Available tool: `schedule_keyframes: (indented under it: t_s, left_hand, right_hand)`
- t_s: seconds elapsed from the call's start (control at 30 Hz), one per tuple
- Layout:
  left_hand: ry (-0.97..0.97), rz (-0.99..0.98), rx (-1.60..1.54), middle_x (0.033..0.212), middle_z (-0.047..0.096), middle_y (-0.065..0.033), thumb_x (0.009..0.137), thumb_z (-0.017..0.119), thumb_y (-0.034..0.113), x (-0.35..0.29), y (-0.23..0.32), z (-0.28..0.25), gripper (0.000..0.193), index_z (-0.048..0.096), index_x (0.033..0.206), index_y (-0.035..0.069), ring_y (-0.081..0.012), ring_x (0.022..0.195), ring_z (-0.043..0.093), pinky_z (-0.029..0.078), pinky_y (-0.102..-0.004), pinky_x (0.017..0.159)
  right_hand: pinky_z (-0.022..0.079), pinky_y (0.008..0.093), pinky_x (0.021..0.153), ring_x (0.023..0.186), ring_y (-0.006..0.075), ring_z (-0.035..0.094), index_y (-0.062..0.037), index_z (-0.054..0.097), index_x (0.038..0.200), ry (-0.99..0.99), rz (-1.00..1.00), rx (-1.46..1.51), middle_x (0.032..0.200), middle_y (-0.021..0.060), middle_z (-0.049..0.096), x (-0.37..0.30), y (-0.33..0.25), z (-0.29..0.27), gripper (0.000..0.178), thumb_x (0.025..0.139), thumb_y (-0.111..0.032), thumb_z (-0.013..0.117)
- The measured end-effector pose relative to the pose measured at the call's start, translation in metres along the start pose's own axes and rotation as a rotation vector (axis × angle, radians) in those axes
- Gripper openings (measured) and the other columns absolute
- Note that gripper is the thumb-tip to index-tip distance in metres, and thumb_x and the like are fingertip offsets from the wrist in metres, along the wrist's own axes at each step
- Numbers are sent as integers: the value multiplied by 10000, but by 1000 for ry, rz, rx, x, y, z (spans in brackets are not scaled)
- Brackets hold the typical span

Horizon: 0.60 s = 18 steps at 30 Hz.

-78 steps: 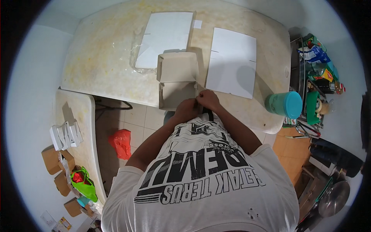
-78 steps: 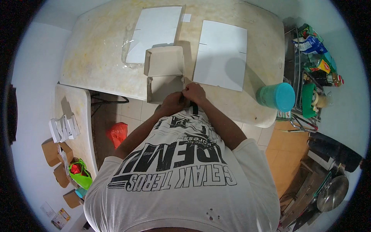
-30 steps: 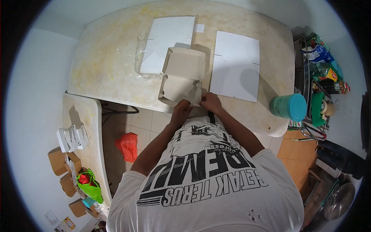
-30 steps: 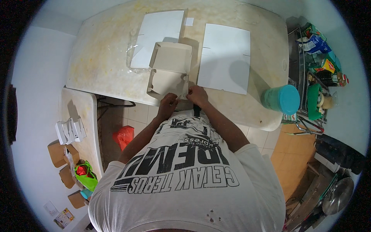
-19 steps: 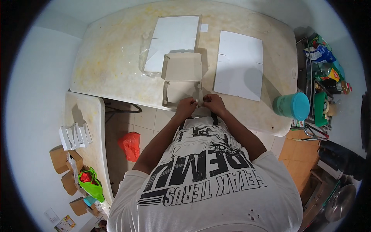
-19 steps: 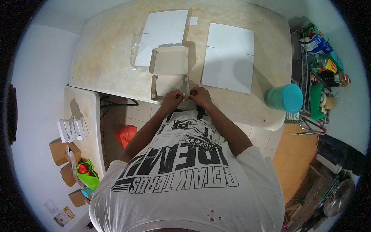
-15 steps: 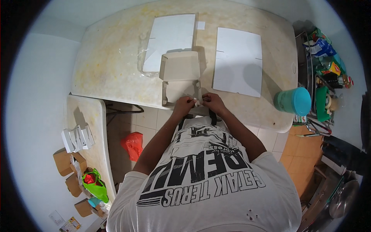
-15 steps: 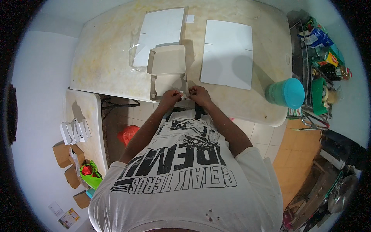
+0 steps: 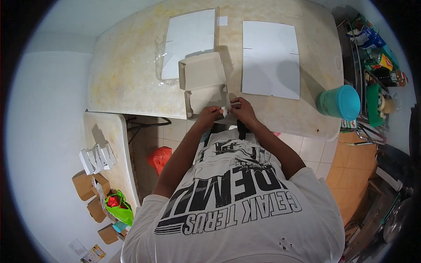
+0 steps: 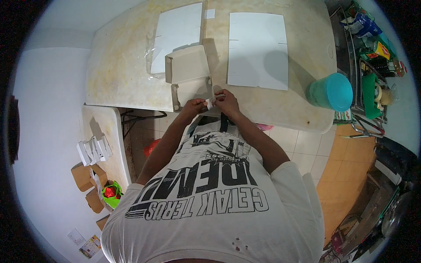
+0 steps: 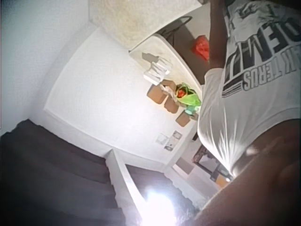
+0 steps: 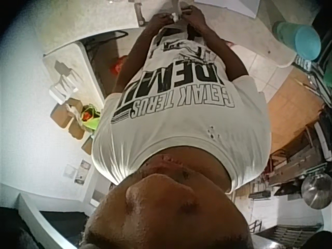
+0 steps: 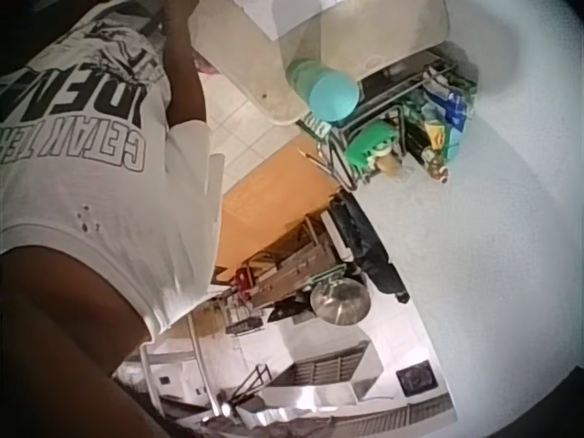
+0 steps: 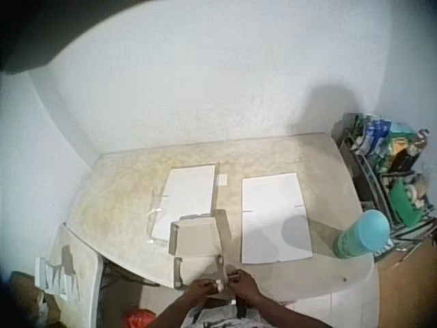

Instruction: The person assembles cardboard boxes by folding the sides and tucking in the tabs by hand, then stacks the completed boxes on the table.

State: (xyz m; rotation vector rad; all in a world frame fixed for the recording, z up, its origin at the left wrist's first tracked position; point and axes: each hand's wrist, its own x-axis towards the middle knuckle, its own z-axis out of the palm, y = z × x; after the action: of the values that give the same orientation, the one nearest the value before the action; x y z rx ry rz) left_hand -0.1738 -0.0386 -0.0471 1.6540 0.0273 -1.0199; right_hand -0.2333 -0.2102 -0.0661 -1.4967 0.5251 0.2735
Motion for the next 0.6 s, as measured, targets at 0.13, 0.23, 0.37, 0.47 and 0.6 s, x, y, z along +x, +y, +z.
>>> schedule_keyframes:
  t_s: [0.13, 0.23, 0.37, 0.47, 0.6]
  left_hand:
    - [-19, -27, -118, 778, 601, -23, 851, 563, 191, -4, 4, 6, 206, 606, 897, -6, -83, 717, 535, 425, -225, 672]
    - [-45, -83, -105, 805, 588, -22, 860, 568, 193, 0, -2, 0, 202, 579, 954, 15, -112, 743, 547, 438, -257, 692]
    - [-13, -95, 9, 794, 586, -29, 858, 569, 184, 1, 2, 2, 188, 577, 940, 15, -115, 719, 546, 436, -254, 674]
    - [-18, -24, 79, 797, 592, -41, 853, 571, 169, 3, -1, 2, 184, 574, 936, 5, -119, 721, 556, 444, -258, 680]
    - [79, 161, 289, 762, 619, -59, 807, 594, 189, 6, -4, 10, 218, 596, 908, -4, -117, 719, 570, 452, -260, 652]
  right_hand:
    - [464, 263, 692, 790, 164, 609, -29, 521, 1030, -51, -46, -18, 828, 114, 638, -6, -6, -7, 385, 689, -112, 678]
    - [484, 286, 701, 792, 183, 630, -40, 546, 1011, -104, -20, -139, 833, 113, 653, -8, -15, -11, 386, 672, -131, 707]
    - [486, 289, 713, 795, 190, 630, -36, 546, 1008, -174, -15, -84, 834, 108, 653, -2, -5, -15, 399, 662, -138, 718]
    - [489, 295, 710, 781, 193, 632, -23, 550, 995, -131, -38, -157, 823, 104, 653, -3, -15, -13, 394, 663, -146, 723]
    - [493, 296, 683, 755, 190, 632, -14, 555, 967, -210, -21, -236, 815, 112, 649, 4, -19, -21, 382, 667, -167, 735]
